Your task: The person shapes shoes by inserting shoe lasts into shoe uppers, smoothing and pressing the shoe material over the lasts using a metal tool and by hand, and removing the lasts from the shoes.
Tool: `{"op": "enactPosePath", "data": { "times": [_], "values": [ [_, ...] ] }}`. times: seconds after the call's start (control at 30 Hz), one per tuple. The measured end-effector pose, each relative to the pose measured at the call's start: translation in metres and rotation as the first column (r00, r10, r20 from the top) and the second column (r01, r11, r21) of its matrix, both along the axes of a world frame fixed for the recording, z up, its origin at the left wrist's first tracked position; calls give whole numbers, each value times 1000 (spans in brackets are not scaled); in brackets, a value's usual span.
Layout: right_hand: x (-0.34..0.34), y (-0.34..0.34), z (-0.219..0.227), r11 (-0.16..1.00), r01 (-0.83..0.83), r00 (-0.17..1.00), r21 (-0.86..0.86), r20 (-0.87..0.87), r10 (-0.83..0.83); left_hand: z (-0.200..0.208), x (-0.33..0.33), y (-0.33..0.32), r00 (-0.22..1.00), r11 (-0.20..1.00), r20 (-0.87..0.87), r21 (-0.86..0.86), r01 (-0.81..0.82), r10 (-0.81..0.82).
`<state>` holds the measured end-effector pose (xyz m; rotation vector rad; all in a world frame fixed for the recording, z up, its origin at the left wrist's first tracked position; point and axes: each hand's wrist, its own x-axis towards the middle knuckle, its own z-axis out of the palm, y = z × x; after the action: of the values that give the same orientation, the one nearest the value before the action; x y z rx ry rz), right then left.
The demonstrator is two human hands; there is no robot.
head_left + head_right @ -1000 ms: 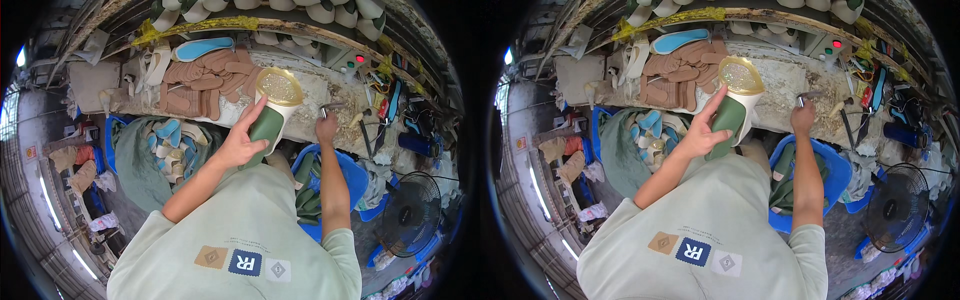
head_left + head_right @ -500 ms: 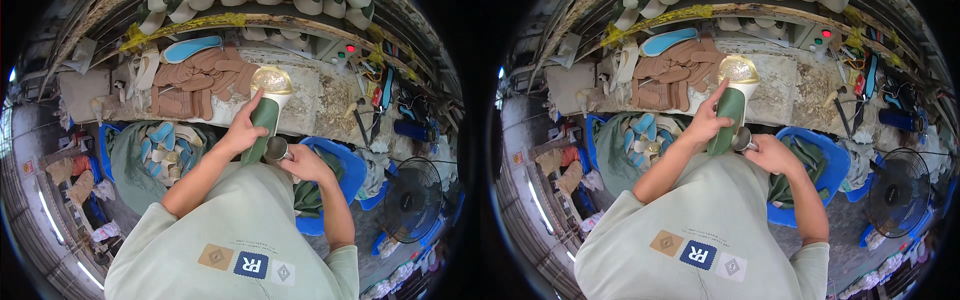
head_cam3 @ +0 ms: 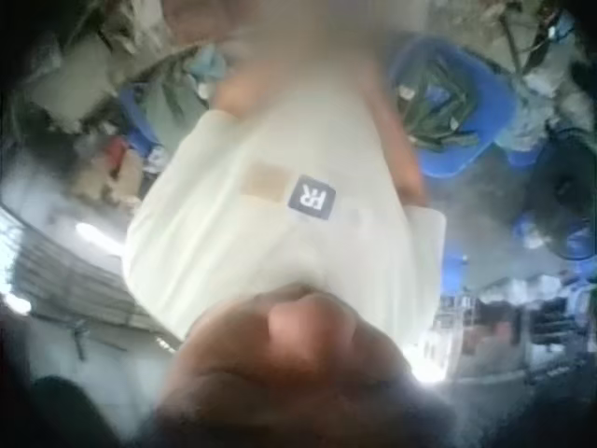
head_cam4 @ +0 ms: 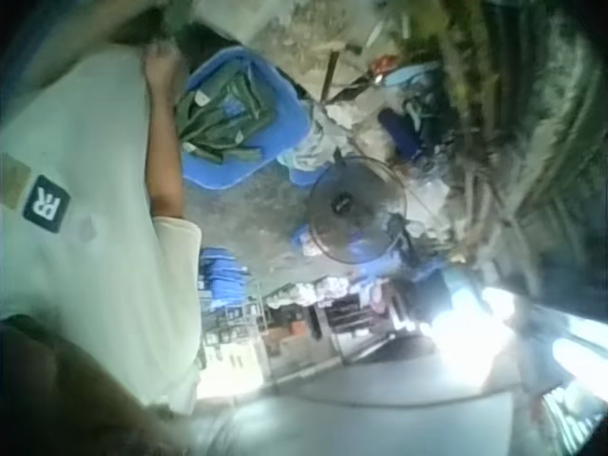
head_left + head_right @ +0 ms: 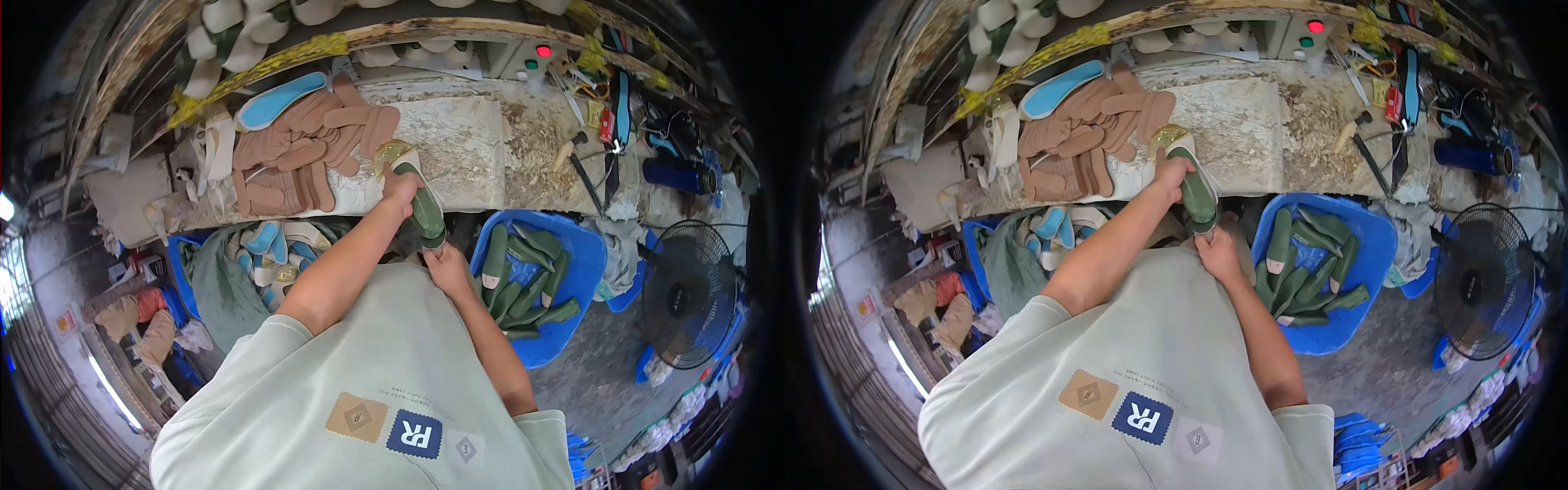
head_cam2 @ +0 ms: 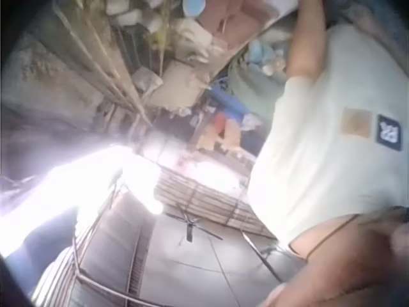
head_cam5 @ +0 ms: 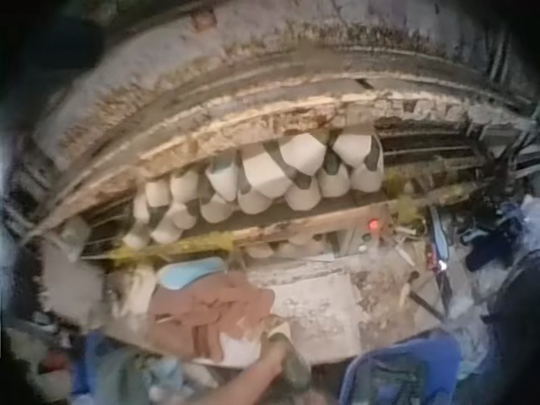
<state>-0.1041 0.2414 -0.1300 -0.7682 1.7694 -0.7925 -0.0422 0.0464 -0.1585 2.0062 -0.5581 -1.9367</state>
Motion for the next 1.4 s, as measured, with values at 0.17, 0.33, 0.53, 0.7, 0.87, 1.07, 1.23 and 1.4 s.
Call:
{"op": "enactPosePath", "data": {
  "times": [0.17, 0.33, 0.53, 0.7, 0.87, 1.07, 1.23, 1.4],
  "values": [
    [-7, -15, 12, 977, -50, 998, 207, -32, 58, -14, 4, -5, 957, 989, 251, 15, 149, -148],
    [-16, 1, 0, 973, -144, 988, 178, -31, 152, 17, 6, -15, 995, 996, -78, 53, 74, -70],
    [-15, -12, -7, 923, -132, 991, 362, 63, 117, -8, -17, -6, 871, 968, 442, -25, 251, -214],
    [-10, -27, 37, 852, -129, 987, 507, -18, 160, 3, -29, -4, 667, 926, 679, 50, 375, -307],
    [-7, -47, 53, 849, -130, 986, 513, -25, 166, -32, -19, 11, 474, 853, 810, 62, 519, -347],
    [-4, -61, 85, 856, -87, 993, 510, -19, 113, -31, -26, 18, 503, 865, 819, -16, 501, -276],
    [-1, -48, 41, 849, -234, 947, 473, -88, 310, -28, -30, 21, 532, 859, 820, -102, 501, -213],
    [5, -56, 71, 570, -739, 593, 358, -55, 803, -17, -8, 48, 659, 799, 722, -263, 540, -208]
  ]
}}
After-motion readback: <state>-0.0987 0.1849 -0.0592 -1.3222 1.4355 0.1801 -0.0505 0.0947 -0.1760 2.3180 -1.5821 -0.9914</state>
